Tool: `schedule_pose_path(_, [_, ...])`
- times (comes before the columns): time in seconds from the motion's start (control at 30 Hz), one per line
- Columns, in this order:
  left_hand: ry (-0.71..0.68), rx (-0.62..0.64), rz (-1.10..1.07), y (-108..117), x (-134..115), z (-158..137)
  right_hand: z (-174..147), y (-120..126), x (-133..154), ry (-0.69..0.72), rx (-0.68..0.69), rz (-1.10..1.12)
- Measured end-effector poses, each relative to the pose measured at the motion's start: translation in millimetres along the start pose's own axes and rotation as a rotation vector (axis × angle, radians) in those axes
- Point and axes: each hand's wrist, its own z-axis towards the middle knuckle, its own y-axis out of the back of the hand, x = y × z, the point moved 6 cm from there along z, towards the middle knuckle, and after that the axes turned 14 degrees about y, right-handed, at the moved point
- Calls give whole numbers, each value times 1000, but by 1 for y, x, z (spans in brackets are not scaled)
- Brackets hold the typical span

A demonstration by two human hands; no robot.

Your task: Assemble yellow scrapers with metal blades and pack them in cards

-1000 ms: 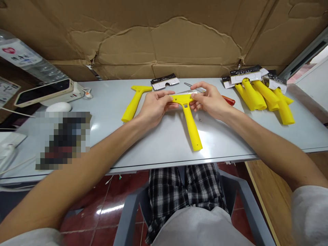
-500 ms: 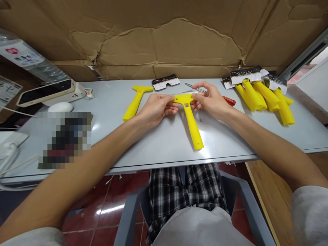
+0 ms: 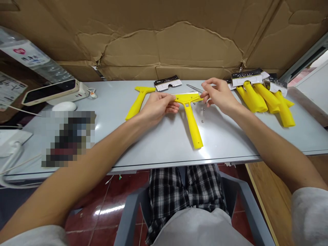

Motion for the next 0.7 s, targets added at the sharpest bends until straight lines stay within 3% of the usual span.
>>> schedule_pose_path(0.1, [1, 2, 0, 5, 0, 6, 10, 20, 7, 211, 25, -400])
schedule_pose_path(0.23, [4, -6, -16, 11, -2, 11, 12, 20, 3, 281, 310, -683])
schedule_pose_path(0.53, [10, 3, -24, 14, -3, 14, -3, 2, 8, 302, 603, -683])
schedule_pose_path(0.7, [29, -9, -37, 11, -5, 10, -3, -3, 3, 307, 638, -659])
